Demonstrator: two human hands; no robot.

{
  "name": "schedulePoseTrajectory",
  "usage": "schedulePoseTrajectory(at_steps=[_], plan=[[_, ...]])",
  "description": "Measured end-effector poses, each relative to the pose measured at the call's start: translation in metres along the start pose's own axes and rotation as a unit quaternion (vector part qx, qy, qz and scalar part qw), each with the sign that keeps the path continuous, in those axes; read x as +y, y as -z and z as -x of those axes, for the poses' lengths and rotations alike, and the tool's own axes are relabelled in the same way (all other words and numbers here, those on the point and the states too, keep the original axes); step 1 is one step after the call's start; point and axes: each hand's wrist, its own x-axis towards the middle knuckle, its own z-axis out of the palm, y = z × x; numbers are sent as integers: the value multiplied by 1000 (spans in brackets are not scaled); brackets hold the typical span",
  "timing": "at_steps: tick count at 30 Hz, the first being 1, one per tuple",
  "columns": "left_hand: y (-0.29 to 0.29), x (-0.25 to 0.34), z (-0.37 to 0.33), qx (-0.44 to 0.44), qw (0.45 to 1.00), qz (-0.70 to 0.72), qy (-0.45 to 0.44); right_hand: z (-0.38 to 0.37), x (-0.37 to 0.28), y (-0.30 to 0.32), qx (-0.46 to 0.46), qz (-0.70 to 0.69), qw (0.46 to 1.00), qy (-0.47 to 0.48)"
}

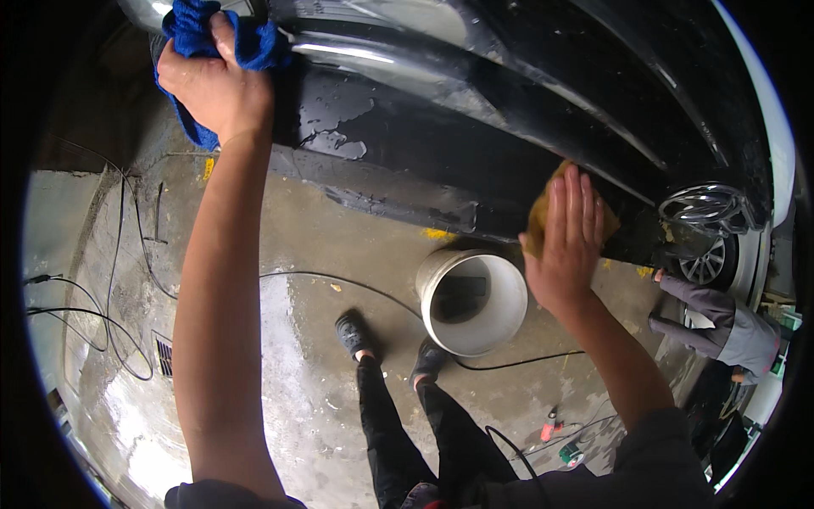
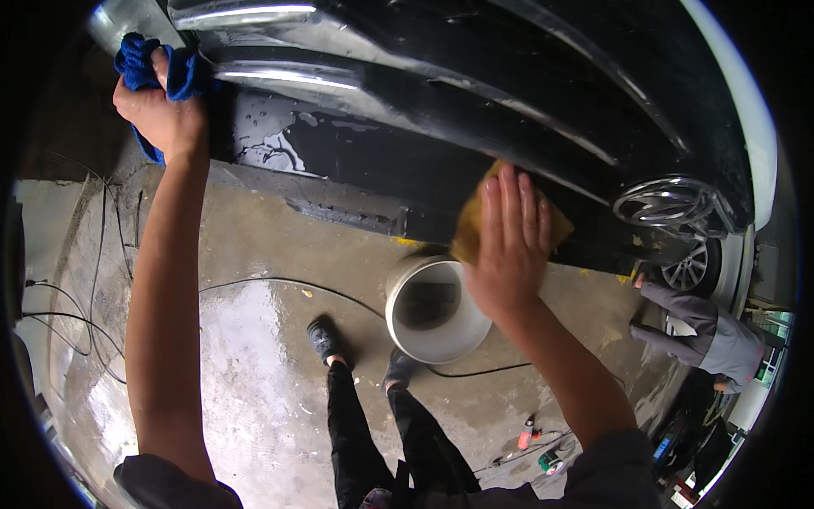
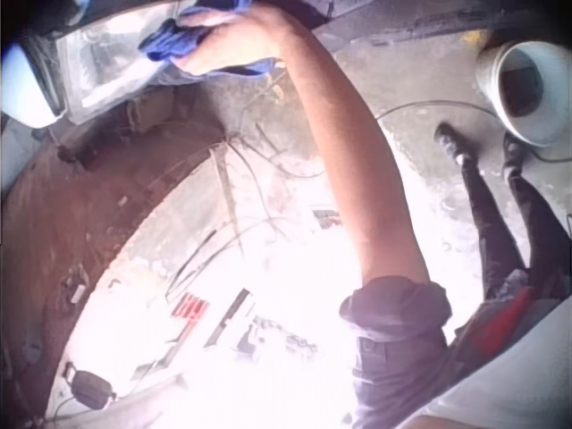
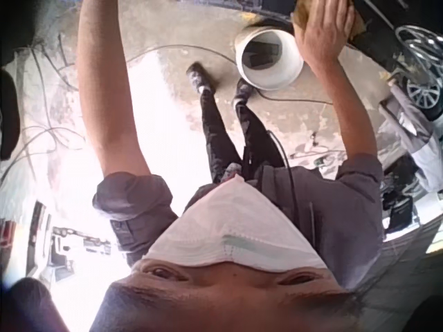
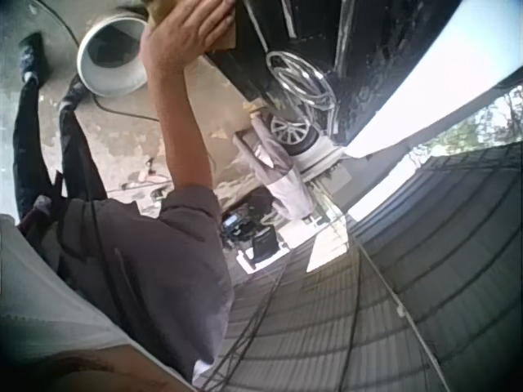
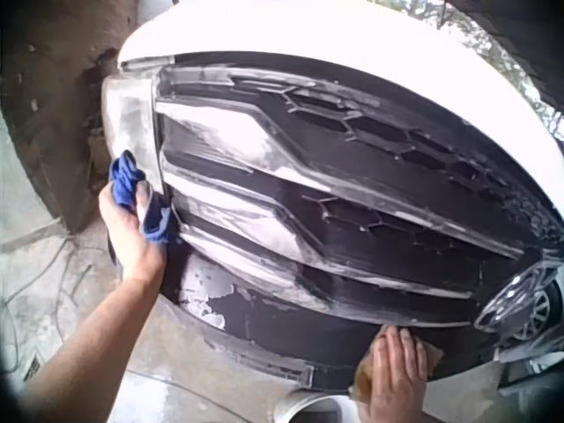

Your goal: The person scrubs the front bumper of a white car using a yellow sponge and a blue cloth, repeatedly dipping the sponge into a bucket of water. The person wipes the lower grille and bumper area, occasionally switching between the sponge and cloth.

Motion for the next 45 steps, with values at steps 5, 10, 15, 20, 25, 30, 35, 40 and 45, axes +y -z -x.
schedulePoseTrajectory(at_steps=[5,10,15,20,25,30,35,40,45], plan=[[1,13,5,-105,991,32,78,-117,-139,-21,53,-6,995,80],[18,4,-28,-199,959,49,195,-88,-89,-7,-18,-35,993,115],[18,6,-38,-272,924,89,255,-70,-98,-12,15,3,1000,22],[12,-6,-30,-181,959,21,216,-164,-192,-24,78,-18,990,120],[18,-28,-26,-152,980,24,126,-101,-109,-5,-12,7,996,93],[15,-9,-25,-131,981,63,132,-142,-159,-4,25,-5,996,89],[16,-13,-29,-132,979,55,144,-152,-150,-6,64,-41,989,126],[15,-18,-26,-117,983,71,121,-105,-107,1,87,33,994,57],[12,-8,-30,-144,977,99,121,-157,-156,-13,157,-55,982,94]])
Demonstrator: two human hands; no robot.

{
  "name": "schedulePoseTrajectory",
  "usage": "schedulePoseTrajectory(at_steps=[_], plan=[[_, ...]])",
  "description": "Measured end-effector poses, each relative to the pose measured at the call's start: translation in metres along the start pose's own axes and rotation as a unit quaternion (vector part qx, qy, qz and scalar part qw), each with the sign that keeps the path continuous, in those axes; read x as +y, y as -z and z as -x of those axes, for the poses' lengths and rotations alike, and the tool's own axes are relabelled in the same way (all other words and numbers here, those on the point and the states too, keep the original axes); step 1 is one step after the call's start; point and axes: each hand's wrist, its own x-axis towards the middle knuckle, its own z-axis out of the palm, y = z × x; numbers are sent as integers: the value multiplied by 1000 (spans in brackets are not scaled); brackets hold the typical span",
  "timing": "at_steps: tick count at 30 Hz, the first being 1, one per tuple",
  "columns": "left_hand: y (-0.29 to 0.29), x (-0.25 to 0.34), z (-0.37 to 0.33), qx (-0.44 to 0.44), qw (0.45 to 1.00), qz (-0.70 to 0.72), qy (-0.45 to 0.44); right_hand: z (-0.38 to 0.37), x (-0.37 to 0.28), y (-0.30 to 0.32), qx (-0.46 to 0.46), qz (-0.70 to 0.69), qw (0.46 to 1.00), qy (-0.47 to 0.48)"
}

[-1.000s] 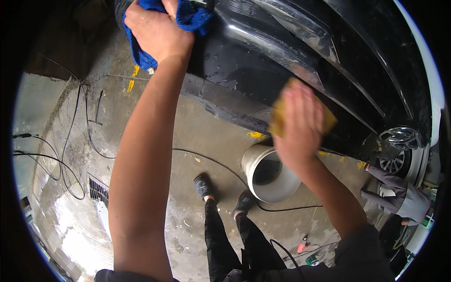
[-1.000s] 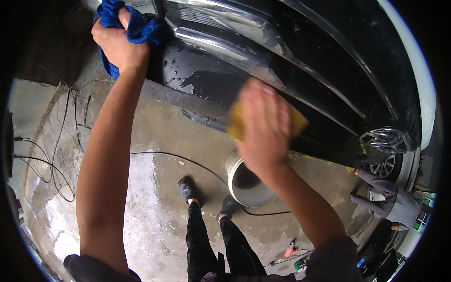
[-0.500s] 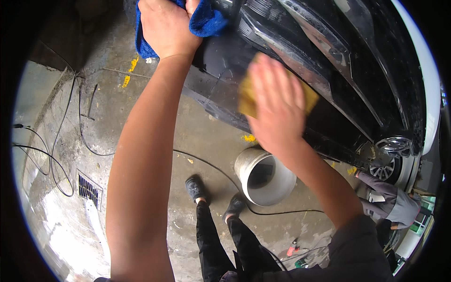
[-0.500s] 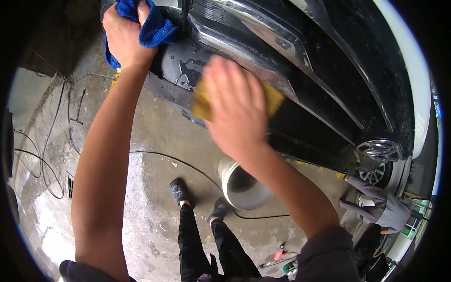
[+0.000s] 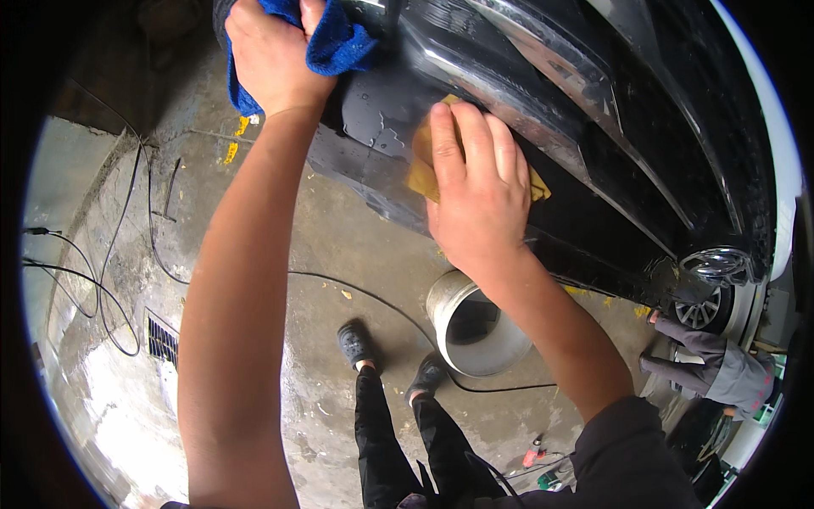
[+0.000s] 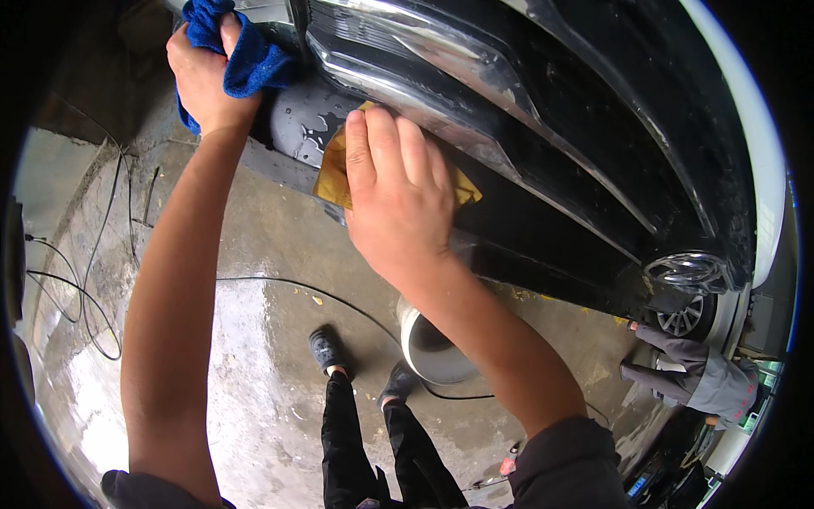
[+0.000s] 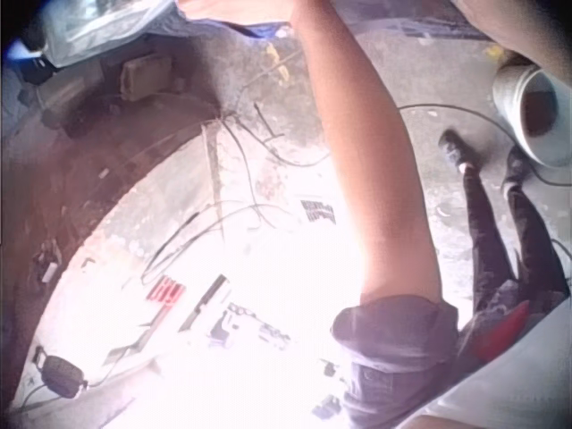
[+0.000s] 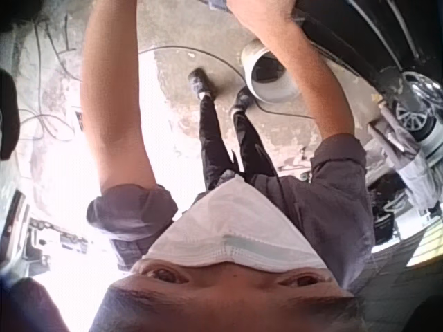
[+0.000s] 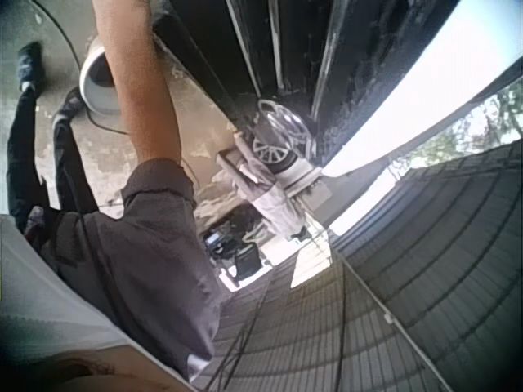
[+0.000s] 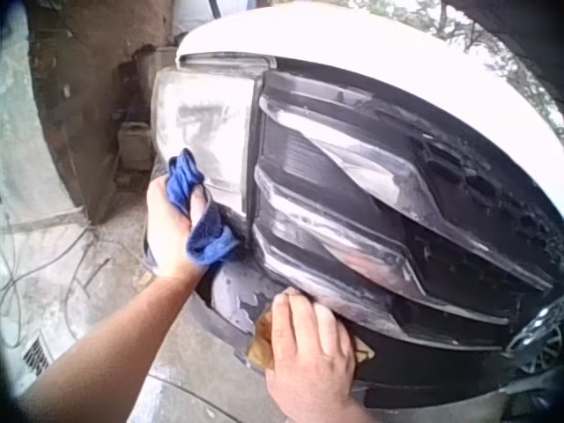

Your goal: The person scrubs the front bumper of a white car using a yellow sponge and a blue cloth, repeatedly dipping the sponge into a bucket of water. The person wipes the lower grille and bumper area, occasionally switching between the sponge and cloth.

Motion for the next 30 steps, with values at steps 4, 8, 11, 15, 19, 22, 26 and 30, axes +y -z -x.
schedulePoseTrajectory(at_steps=[4,8,11,15,19,22,26,30], plan=[[6,-13,5,20,999,-5,-29,55,44,35,-91,-60,993,-51],[9,-9,4,18,1000,-7,-3,42,21,21,-95,2,994,-45],[-4,1,5,14,999,13,37,-15,-22,-21,26,33,999,0],[8,-8,6,7,1000,-13,7,-5,-22,-7,-21,-48,998,-36],[9,-8,1,13,1000,-11,17,13,-21,0,-40,18,996,-79],[4,0,2,10,1000,-18,13,-31,-50,-26,-17,-5,998,-64],[6,-1,1,21,1000,-15,5,-32,-45,-21,-32,-51,997,-53],[12,-9,-1,15,998,-48,-22,1,-31,-8,-16,4,998,-62]])
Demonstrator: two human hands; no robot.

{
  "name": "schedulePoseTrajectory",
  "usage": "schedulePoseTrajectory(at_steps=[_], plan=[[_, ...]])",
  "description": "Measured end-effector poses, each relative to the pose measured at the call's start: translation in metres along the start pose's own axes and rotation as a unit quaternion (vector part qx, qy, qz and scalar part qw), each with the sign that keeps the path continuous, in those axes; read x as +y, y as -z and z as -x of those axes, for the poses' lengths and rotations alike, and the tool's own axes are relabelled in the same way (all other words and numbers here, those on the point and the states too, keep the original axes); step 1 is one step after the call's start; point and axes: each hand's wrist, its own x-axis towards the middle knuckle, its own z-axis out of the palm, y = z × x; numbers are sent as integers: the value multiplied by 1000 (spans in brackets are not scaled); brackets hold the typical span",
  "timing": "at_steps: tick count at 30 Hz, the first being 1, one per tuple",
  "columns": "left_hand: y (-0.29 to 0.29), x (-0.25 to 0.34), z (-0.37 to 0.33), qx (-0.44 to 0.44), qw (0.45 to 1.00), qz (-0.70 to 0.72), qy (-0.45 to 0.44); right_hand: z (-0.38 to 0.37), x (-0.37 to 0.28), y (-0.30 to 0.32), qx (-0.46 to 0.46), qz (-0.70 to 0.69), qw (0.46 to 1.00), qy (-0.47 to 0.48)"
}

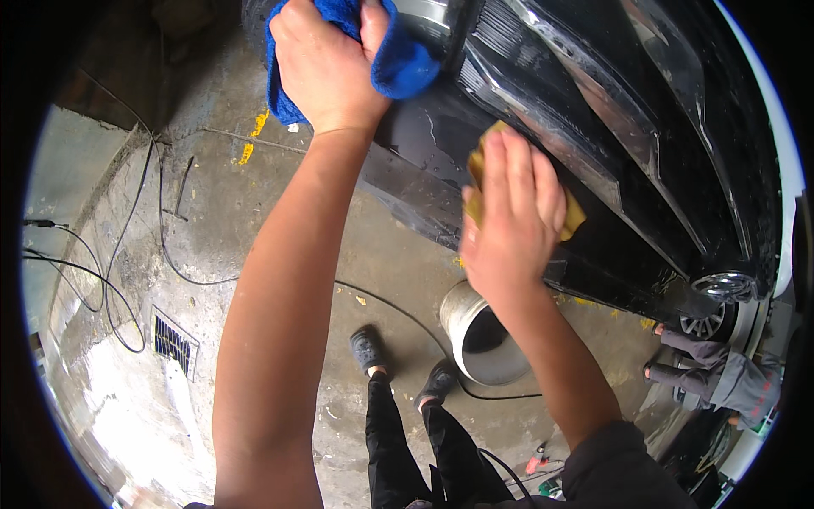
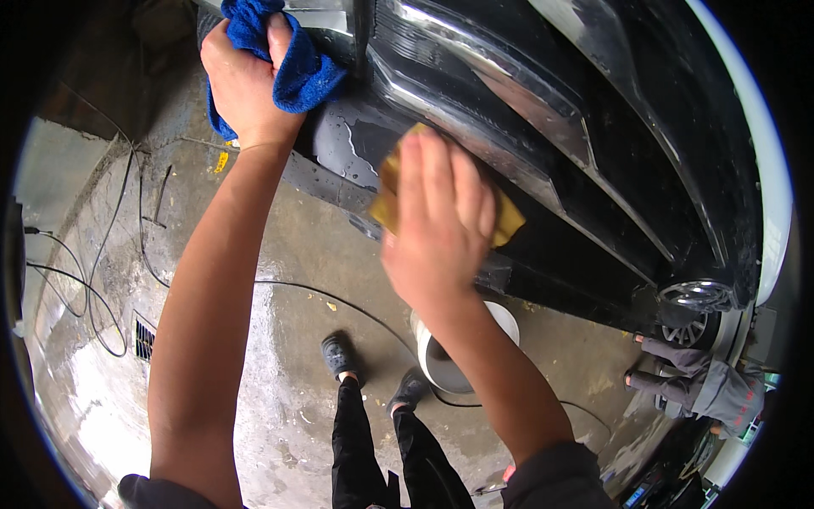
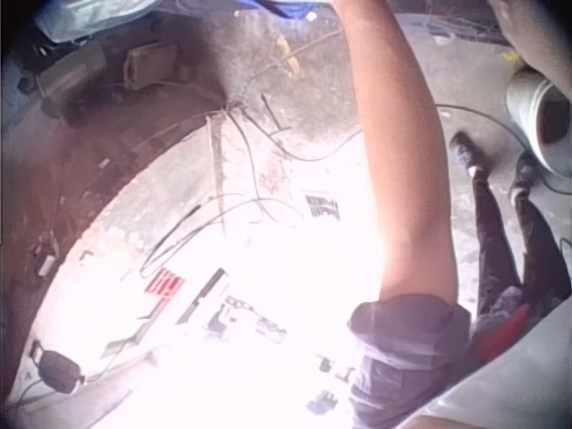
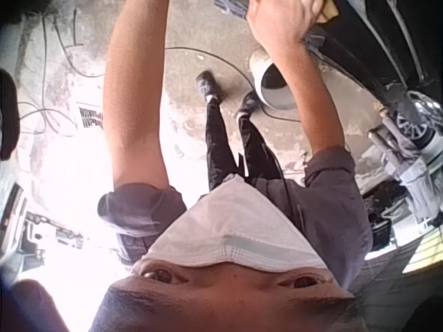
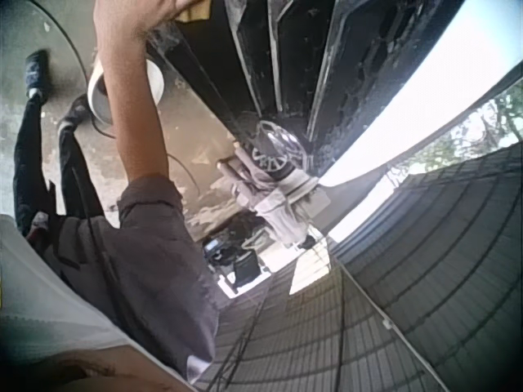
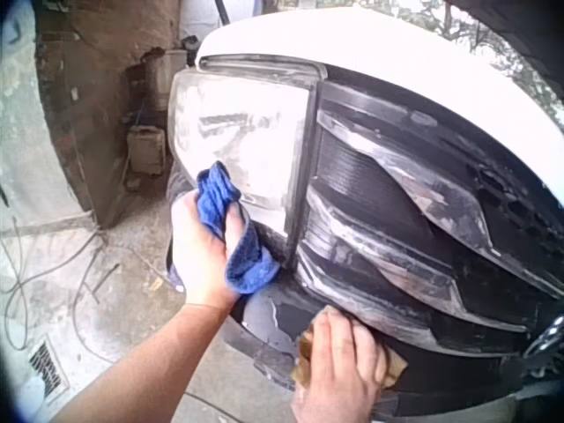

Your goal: The person scrubs the front bumper of a white car using a yellow sponge and a blue cloth, repeatedly dipping the sponge into a bucket of water. The person wipes the lower grille and bumper area, occasionally switching between the sponge and cloth.

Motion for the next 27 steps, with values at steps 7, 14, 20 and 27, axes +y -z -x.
schedulePoseTrajectory(at_steps=[7,14,20,27], plan=[[-2,6,3,-12,999,15,29,-49,-40,-27,27,-37,999,-9],[-12,-7,2,-22,999,-22,37,-35,-26,-29,52,29,998,18],[-7,-13,3,-7,1000,-12,8,-8,5,3,-57,-29,997,37],[-9,5,3,-13,998,44,29,-33,-24,-16,-50,3,998,45]])
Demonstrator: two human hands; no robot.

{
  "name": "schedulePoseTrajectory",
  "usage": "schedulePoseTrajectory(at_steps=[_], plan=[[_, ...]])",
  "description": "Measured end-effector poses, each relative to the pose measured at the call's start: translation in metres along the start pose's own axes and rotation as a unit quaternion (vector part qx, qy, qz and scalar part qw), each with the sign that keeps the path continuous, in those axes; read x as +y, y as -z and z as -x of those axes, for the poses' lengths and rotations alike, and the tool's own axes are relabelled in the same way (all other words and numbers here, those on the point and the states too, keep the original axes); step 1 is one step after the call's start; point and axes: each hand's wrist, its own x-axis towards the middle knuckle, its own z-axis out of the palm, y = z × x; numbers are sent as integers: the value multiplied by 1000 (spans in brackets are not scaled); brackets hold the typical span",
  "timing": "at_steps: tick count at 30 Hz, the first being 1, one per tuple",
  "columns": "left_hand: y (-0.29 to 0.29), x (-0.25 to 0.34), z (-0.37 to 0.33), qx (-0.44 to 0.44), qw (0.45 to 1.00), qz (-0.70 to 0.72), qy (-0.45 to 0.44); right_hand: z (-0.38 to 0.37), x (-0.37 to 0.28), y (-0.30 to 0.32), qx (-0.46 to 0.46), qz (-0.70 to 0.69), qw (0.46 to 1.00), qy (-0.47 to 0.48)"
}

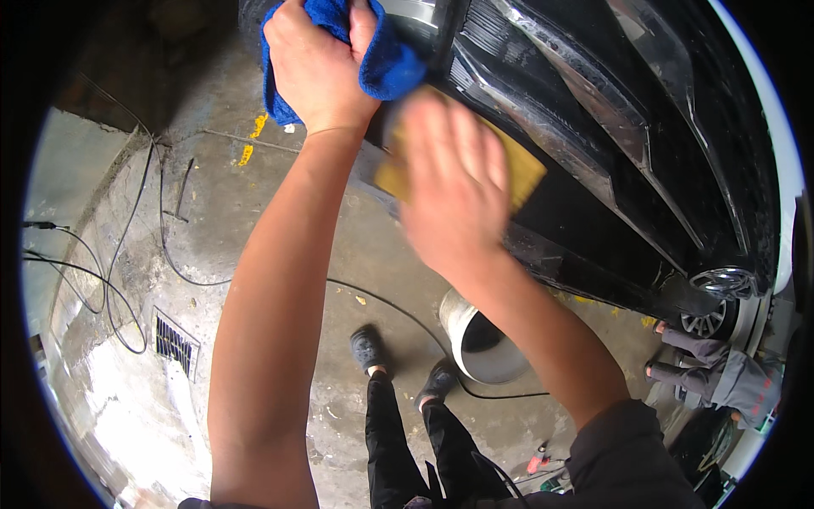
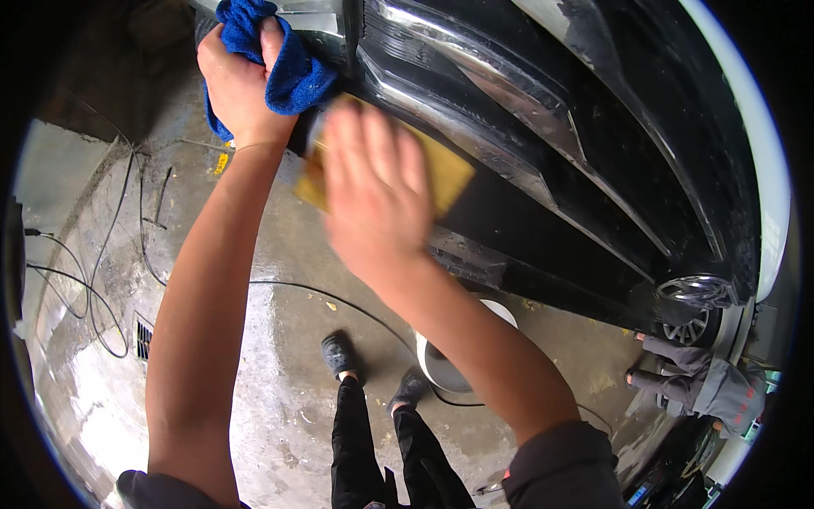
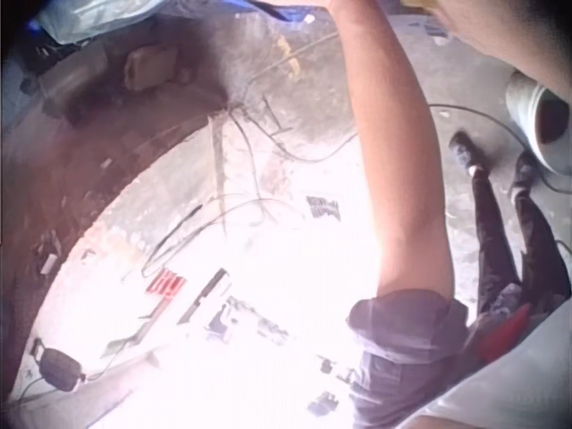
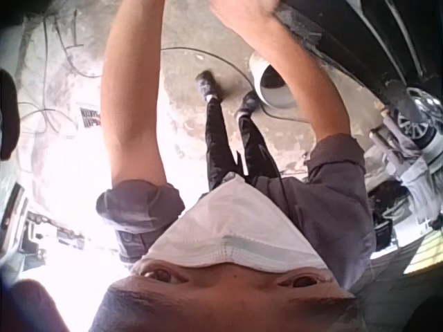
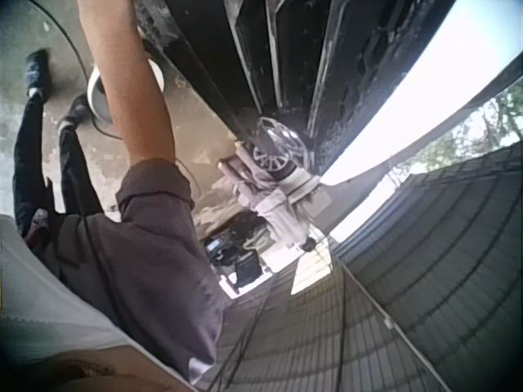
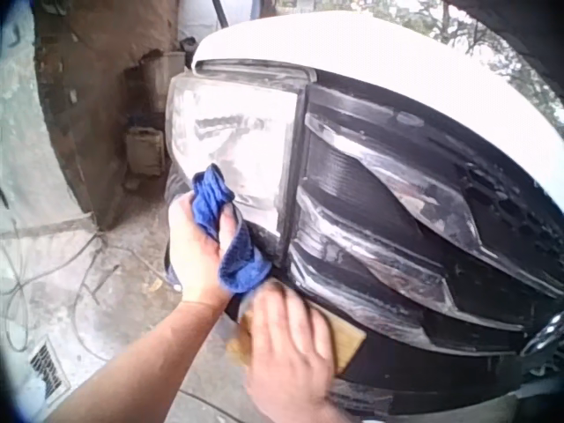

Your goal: The person scrubs the front bumper of a white car using a yellow sponge and a blue cloth, repeatedly dipping the sponge into a bucket of water. The person wipes the lower grille and bumper area, occasionally switching between the sponge and cloth.

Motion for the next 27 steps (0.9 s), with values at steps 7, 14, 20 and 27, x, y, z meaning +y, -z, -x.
schedulePoseTrajectory(at_steps=[7,14,20,27], plan=[[8,-5,0,7,1000,-13,-3,65,52,29,-15,57,998,11],[-1,4,1,7,1000,13,-12,7,-2,-11,26,19,998,61],[6,-6,1,22,1000,-8,-21,107,61,30,-58,18,998,14],[-4,3,2,15,1000,-5,-16,15,3,-12,22,52,995,76]])
